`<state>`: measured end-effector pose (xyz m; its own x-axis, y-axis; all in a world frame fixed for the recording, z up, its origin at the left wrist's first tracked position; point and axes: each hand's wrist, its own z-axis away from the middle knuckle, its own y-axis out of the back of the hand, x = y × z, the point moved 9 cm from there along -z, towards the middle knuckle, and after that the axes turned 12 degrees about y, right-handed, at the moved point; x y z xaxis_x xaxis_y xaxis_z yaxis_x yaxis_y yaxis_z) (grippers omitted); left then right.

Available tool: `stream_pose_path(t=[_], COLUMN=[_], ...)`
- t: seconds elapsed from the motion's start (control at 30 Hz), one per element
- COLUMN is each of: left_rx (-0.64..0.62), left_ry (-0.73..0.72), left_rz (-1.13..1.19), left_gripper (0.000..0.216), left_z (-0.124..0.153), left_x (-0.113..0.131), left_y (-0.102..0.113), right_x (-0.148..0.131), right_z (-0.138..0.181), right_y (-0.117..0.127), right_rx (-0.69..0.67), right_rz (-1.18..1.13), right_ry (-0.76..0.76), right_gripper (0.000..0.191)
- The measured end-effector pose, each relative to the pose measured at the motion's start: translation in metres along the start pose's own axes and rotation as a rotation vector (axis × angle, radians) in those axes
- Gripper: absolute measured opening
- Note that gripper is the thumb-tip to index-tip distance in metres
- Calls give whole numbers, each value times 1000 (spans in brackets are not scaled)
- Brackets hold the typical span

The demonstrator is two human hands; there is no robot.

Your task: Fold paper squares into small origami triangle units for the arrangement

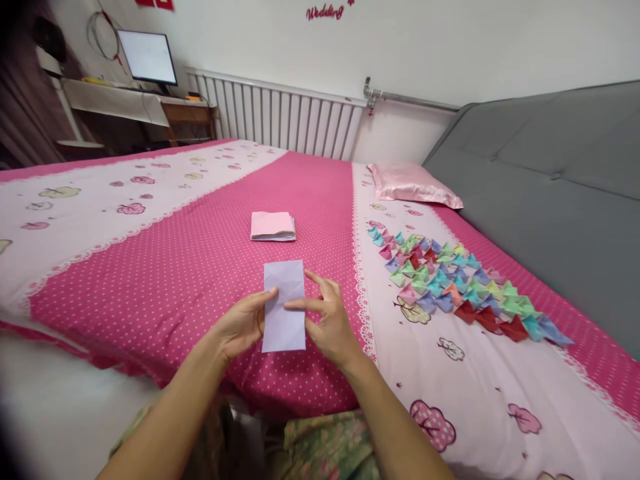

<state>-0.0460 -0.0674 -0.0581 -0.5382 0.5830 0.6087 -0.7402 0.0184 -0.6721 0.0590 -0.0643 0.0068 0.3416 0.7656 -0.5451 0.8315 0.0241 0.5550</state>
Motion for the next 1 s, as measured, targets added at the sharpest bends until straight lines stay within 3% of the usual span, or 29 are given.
stream_pose_path(t=[0.23,0.53,0.73,0.83,1.0], left_rx=[56,-29,-180,-188,-58], left_ry=[40,-46,-37,-145,-329], left_rz=[30,-48,-86,-184,-266], left_gripper=[31,26,38,39,36], left_z=[-5,0,4,8,8], left_x=[-6,-1,-4,1,10], left_y=[6,-8,-24,-31,-29], right_x=[10,15,18,18,18], right_z=[4,3,5,7,8], right_y=[0,4,7,8,7], right_rx=[52,119,194,212,208], right_rz=[-138,-222,-248,-211,-193], right_ry=[-107,-125,-201,-221,-240], right_gripper=[19,13,18,19,21])
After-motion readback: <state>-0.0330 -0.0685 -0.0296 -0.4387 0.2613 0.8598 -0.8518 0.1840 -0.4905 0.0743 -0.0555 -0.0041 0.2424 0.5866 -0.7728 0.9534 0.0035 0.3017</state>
